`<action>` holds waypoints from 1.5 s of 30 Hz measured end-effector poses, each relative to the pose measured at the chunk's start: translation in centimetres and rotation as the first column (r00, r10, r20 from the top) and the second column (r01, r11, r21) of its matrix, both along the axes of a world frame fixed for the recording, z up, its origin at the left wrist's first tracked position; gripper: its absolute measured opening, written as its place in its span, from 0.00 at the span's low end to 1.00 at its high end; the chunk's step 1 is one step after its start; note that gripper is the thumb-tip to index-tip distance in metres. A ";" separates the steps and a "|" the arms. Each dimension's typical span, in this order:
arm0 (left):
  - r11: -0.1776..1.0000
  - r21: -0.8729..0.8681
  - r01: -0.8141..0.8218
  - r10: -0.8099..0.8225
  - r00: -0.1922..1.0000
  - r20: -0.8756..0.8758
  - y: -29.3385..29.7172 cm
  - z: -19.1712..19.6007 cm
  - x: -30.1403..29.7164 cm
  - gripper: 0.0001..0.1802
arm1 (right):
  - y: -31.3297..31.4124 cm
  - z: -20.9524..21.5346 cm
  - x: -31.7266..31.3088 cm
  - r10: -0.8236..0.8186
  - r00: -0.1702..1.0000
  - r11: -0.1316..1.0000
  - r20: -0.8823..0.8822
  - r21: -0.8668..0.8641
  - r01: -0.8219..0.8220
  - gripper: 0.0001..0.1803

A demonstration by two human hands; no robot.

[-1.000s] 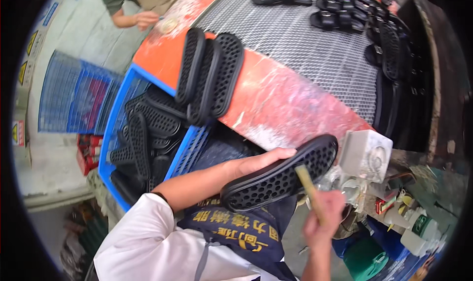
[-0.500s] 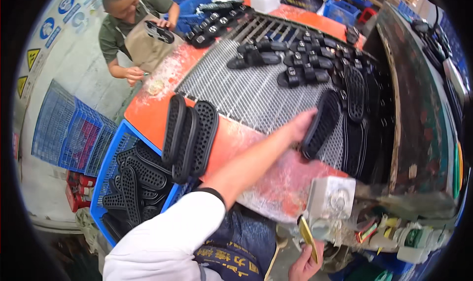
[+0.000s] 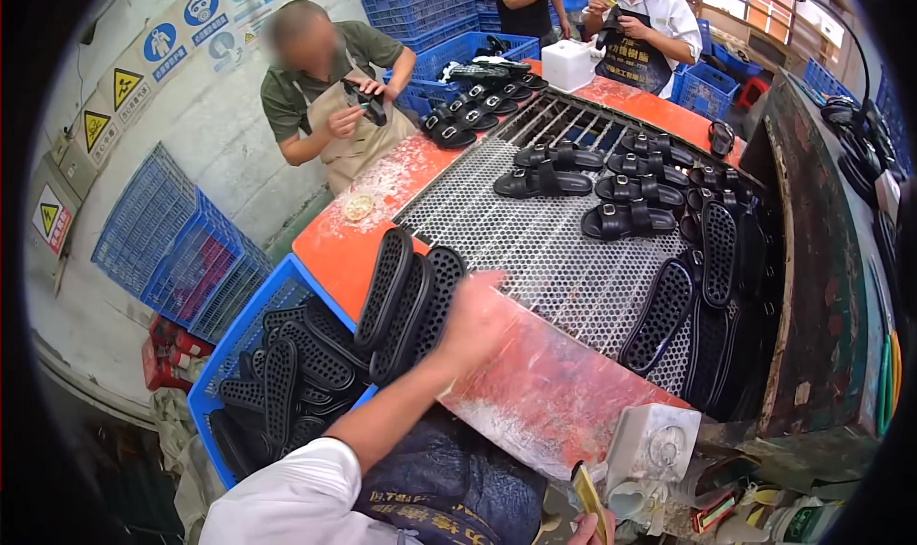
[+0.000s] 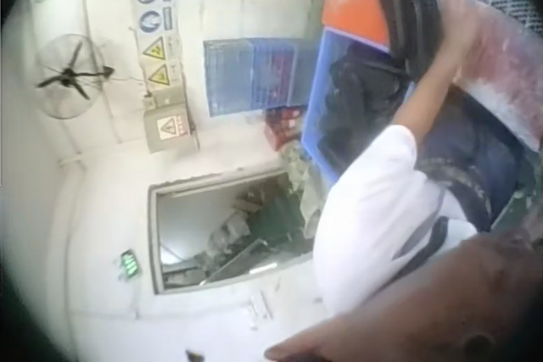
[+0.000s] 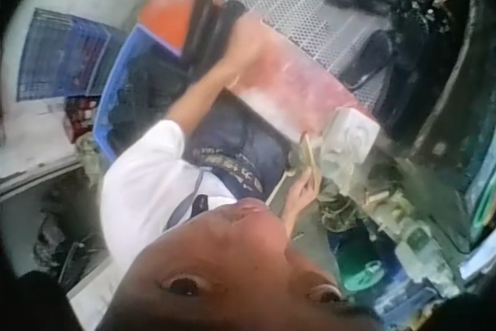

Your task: The person unloads shoe soles from sacks into a plastic crate, applies adhesive to the soles using a handheld scraper, and arranges them onto a work table.

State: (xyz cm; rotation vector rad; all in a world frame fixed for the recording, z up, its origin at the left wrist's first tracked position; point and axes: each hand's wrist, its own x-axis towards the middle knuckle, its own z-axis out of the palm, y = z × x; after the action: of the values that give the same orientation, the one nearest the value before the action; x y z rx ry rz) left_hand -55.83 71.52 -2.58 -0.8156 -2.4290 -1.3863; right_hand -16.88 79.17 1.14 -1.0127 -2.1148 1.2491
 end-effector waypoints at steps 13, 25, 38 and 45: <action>0.969 -0.248 0.004 0.218 0.458 0.862 -20.3 3.3 -8.8 0.52 | -1.9 -0.8 1.6 -0.098 0.993 0.990 0.064 -0.092 0.104 0.20; 0.992 -0.085 0.090 -0.076 0.985 0.152 -14.0 7.2 3.0 0.32 | 0.1 -2.9 5.2 -0.434 0.900 0.900 -0.036 0.018 0.435 0.12; 0.627 -0.669 0.400 -0.498 0.865 0.051 -5.5 1.8 12.8 0.41 | 2.5 -1.2 3.5 -0.427 0.883 0.890 0.194 0.260 0.373 0.11; 0.728 -0.615 0.302 -0.398 0.917 -0.021 -3.8 0.6 11.2 0.49 | 2.0 -0.7 5.2 -0.510 0.859 0.852 0.048 -0.113 0.512 0.13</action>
State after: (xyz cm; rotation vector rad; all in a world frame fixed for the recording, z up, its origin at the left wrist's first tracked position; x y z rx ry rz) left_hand -44.64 67.71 -2.02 -1.5365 -2.7046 -0.5567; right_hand -11.64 81.15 0.41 -1.5208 -1.6259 1.1005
